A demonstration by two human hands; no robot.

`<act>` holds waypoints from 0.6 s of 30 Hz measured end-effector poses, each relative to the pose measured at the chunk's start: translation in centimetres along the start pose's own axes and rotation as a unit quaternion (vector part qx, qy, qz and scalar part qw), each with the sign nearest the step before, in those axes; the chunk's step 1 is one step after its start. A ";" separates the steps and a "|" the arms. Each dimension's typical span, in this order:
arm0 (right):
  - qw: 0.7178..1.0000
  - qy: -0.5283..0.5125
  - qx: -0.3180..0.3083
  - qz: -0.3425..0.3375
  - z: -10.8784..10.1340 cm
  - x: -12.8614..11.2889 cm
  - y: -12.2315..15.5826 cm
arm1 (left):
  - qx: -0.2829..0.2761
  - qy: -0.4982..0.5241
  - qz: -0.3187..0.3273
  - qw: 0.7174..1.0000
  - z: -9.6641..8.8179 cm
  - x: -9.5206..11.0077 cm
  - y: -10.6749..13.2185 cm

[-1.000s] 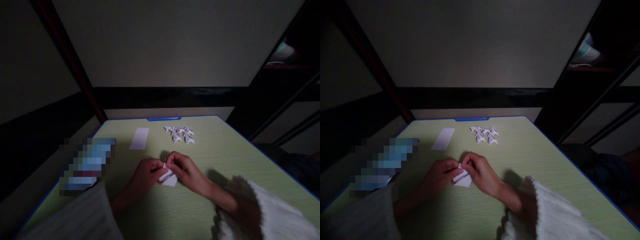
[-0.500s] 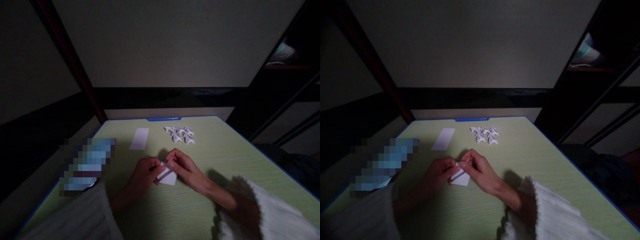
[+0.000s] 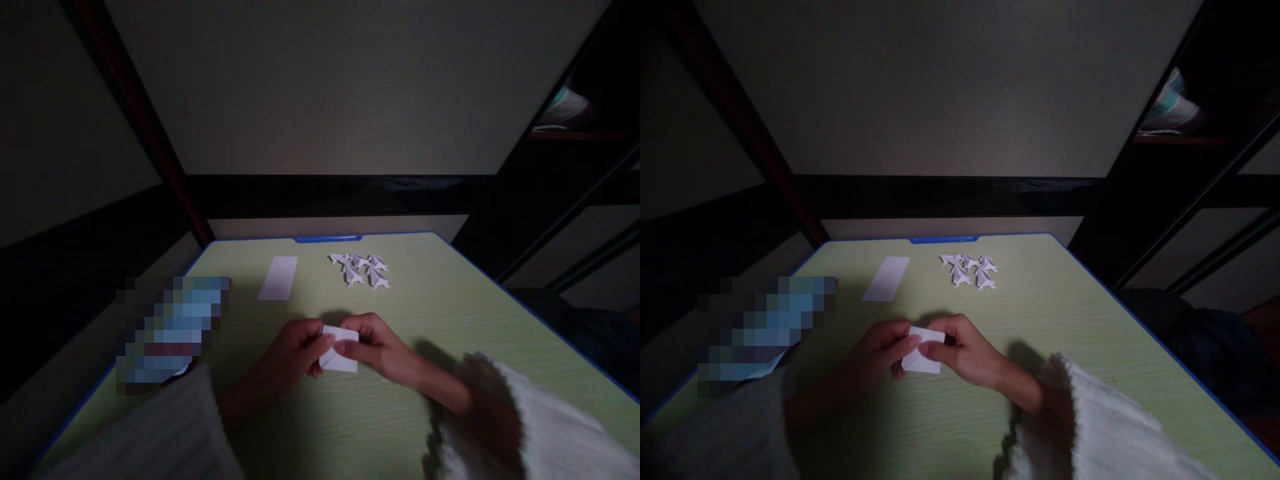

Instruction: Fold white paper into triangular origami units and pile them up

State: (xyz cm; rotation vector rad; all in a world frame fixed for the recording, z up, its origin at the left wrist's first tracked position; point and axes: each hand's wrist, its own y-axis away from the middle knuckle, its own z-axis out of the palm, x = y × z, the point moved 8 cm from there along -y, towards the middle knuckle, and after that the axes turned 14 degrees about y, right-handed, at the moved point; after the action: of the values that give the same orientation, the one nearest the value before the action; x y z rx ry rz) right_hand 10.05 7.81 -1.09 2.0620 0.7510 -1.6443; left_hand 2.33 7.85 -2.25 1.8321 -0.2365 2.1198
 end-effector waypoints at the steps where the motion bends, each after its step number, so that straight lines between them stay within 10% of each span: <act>1: 1.000 -0.020 -0.003 0.003 0.1 -0.1 0.1 | -0.011 0.006 -0.004 1.000 0.3 0.1 0.2; 18: 0.990 -0.138 -0.006 0.010 0.7 -0.2 -0.3 | 0.066 0.079 0.003 0.995 -0.6 0.7 0.4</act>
State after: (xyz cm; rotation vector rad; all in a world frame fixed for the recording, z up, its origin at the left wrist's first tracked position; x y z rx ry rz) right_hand 9.30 7.63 -1.02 1.7763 0.6415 -1.8585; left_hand 1.56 7.77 -1.65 1.7236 -0.0652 2.3207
